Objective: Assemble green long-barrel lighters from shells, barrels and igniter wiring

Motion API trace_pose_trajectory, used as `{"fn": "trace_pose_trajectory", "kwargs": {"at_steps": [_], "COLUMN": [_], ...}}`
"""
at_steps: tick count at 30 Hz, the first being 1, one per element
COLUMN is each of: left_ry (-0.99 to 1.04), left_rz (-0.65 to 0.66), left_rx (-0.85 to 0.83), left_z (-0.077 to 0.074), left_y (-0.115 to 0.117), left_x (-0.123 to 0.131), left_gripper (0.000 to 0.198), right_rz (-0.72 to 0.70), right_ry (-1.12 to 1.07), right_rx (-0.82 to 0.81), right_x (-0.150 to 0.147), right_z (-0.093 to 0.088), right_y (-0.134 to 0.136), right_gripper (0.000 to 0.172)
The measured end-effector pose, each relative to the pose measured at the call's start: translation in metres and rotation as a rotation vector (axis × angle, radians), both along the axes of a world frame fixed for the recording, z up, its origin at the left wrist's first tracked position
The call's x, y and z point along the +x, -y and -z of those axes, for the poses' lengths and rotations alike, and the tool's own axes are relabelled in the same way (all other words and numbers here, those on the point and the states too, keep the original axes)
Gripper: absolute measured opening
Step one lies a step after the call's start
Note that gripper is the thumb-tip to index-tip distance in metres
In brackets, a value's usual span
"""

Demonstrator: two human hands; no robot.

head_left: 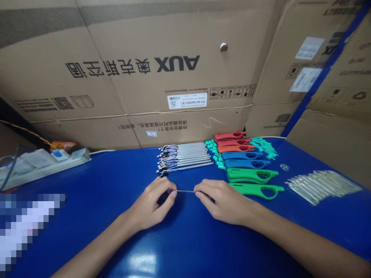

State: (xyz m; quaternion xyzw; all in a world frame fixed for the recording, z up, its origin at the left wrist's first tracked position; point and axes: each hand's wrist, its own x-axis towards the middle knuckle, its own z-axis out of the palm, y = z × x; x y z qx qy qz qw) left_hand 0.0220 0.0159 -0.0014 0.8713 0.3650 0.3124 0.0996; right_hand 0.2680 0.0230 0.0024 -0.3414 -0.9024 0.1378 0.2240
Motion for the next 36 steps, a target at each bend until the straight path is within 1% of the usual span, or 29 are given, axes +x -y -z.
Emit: {"fn": "trace_pose_trajectory", "kwargs": {"at_steps": [5, 13, 21, 24, 27, 32, 34, 36], "left_ry": [-0.002, 0.002, 0.008, 0.003, -0.004, -0.015, -0.022, -0.023], "left_rz": [-0.001, -0.008, -0.019, -0.019, -0.017, -0.036, -0.059, -0.090], "left_rx": [-0.001, 0.001, 0.017, 0.000, -0.023, -0.028, -0.034, -0.048], "left_z": [0.002, 0.002, 0.001, 0.001, 0.000, 0.001, 0.003, 0.005], "left_y": [0.000, 0.000, 0.000, 0.000, 0.001, 0.000, 0.000, 0.000], "left_x": [-0.001, -0.001, -0.001, -0.001, -0.001, -0.003, -0.003, -0.003], "left_gripper": [0.006, 0.004, 0.006, 0.010, 0.014, 0.015, 0.014, 0.014], "right_rz": [0.015, 0.026, 0.033, 0.037, 0.036, 0.023, 0.010, 0.025], "right_ry": [-0.005, -0.019, -0.043, -0.048, -0.047, -0.007, 0.032, 0.093], "right_rx": [0.007, 0.011, 0.013, 0.024, 0.035, 0.032, 0.046, 0.089], "right_x": [0.001, -0.002, -0.001, -0.001, 0.000, 0.000, -0.001, 0.001], "right_z": [-0.001, -0.002, -0.003, -0.002, -0.001, 0.000, -0.003, -0.011], "right_y": [0.002, 0.001, 0.003, 0.002, 0.001, 0.002, 0.001, -0.002], "right_gripper": [0.021, 0.018, 0.014, 0.013, 0.013, 0.015, 0.018, 0.019]}}
